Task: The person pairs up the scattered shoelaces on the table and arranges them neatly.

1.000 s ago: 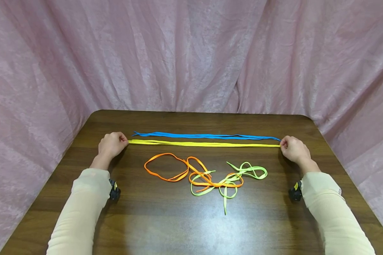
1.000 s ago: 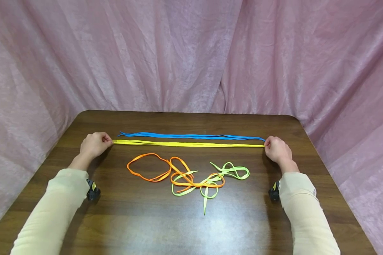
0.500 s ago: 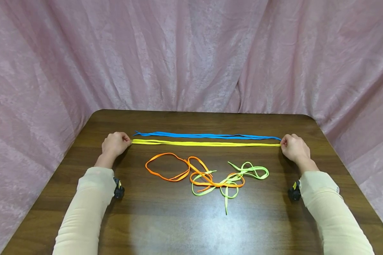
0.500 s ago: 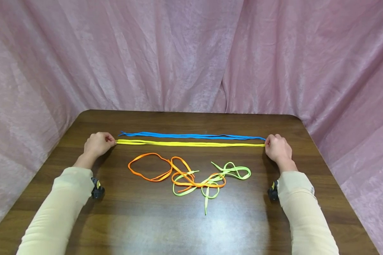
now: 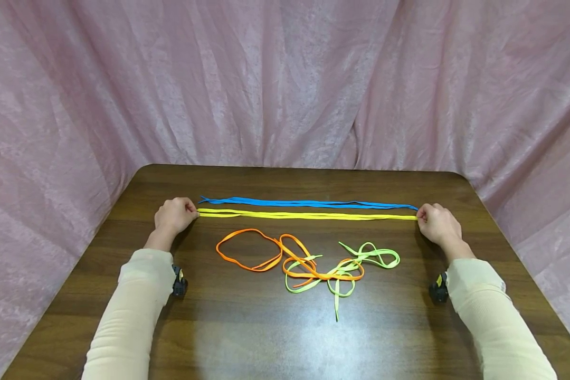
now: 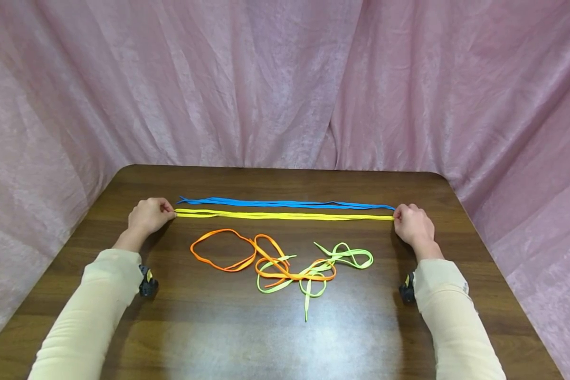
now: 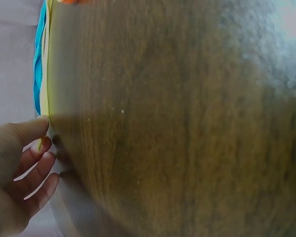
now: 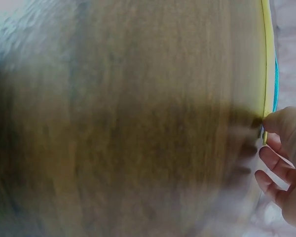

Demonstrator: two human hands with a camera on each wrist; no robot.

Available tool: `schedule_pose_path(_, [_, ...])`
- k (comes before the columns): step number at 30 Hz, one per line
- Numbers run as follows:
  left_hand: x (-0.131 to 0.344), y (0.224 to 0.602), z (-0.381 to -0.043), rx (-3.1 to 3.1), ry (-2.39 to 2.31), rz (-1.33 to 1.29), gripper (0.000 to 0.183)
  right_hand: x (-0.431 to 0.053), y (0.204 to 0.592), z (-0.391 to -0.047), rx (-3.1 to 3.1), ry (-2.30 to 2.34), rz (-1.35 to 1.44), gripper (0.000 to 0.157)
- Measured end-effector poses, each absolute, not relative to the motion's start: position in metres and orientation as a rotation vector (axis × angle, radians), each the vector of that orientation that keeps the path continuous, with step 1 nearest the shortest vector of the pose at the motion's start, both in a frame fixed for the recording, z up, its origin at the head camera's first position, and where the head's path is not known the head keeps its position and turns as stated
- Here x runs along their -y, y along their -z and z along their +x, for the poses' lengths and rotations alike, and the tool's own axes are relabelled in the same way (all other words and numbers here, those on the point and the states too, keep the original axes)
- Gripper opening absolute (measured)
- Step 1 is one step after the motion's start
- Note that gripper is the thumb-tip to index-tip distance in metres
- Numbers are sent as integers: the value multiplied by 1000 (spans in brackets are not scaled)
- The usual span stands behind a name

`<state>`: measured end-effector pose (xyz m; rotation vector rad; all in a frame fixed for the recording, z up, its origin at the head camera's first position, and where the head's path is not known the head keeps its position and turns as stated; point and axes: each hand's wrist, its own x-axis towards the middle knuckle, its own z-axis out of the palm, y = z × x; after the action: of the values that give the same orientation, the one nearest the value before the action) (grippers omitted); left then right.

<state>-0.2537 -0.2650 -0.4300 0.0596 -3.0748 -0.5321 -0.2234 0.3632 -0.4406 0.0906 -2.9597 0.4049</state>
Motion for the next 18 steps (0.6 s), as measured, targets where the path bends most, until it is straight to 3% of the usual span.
schedule_pose_path(18, [266, 419, -245, 3041, 516, -66, 13, -360, 433, -212, 3043, -346, 199, 27])
